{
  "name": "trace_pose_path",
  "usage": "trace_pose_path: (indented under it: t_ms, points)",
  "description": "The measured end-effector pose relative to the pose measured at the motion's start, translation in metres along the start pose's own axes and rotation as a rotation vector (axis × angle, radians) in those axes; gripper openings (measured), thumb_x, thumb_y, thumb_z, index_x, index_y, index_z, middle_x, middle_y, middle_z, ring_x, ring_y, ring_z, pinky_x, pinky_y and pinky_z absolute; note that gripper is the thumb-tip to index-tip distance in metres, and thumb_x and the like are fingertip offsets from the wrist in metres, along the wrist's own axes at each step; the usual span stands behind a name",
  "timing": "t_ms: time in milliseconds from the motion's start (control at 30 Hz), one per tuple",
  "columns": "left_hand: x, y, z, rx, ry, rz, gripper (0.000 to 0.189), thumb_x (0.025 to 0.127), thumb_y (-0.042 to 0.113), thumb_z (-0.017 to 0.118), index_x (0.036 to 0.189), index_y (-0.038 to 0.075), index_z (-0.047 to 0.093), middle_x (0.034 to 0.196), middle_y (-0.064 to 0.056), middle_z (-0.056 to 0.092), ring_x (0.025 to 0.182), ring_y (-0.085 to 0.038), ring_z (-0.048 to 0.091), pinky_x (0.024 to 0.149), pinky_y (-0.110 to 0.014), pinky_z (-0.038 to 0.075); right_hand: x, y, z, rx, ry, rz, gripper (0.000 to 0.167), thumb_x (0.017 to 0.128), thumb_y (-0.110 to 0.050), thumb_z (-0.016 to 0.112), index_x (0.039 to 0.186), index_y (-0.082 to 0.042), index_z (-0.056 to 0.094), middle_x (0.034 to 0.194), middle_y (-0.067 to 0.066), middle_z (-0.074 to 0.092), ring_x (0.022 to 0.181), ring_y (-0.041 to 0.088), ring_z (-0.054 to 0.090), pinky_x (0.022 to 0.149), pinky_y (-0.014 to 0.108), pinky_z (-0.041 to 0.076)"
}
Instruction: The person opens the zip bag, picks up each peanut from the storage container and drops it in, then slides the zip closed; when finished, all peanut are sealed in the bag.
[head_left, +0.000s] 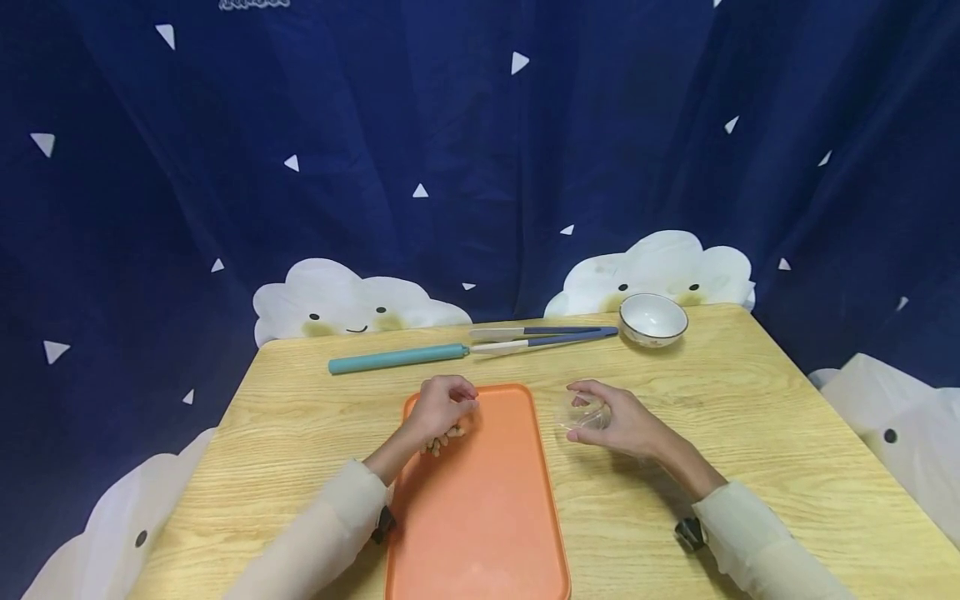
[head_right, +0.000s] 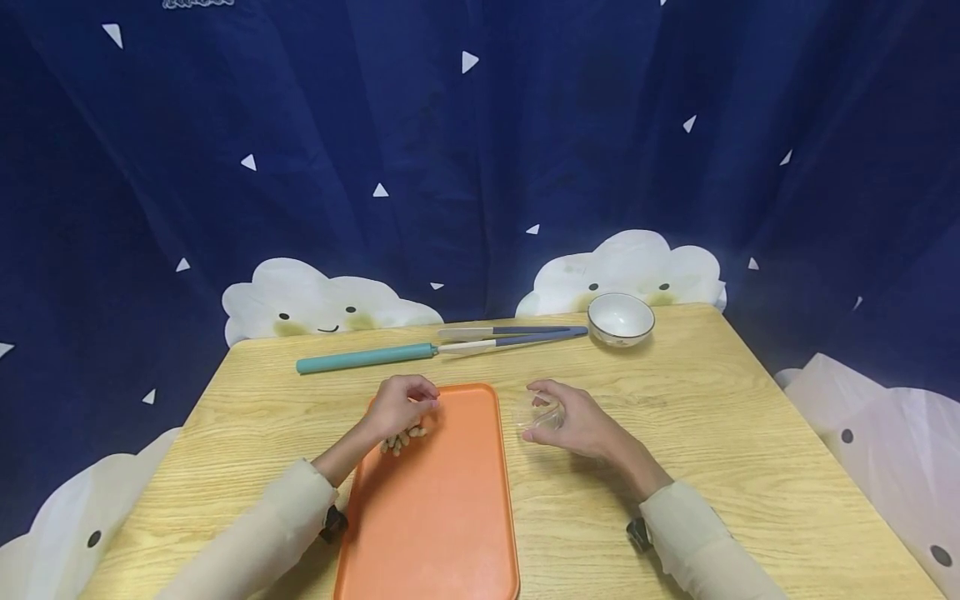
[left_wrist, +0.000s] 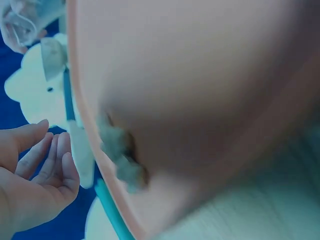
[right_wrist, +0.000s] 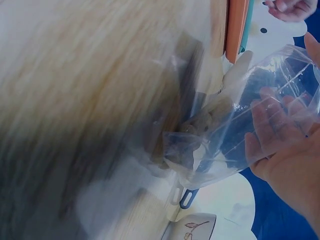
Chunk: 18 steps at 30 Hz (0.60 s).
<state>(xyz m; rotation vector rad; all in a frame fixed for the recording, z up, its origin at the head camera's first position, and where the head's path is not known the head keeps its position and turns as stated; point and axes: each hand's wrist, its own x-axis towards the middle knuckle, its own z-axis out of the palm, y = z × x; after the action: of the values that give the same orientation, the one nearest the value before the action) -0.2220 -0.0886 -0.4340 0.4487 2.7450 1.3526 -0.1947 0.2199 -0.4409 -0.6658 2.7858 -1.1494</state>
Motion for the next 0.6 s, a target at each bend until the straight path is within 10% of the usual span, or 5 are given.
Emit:
trace_pose_path:
  t_ms: [600]
  points:
    - [-0.008, -0.03, -0.008, 0.093, -0.059, -0.123, 0.005, 0.082, 0.002, 0.07, 0.079, 0.002, 0.066, 0.071, -0.005, 0.063, 0.057, -0.012, 0.057, 0.05, -0.024, 0.047, -0.001, 0.0, -0.002, -0.005, -0.005, -0.007, 0.07, 0.076, -0.045, 0.076, 0.134, -0.014, 0.051, 0.114, 0.005, 0.065, 0.112, 0.025, 0.058, 0.093, 0.047, 0.044]
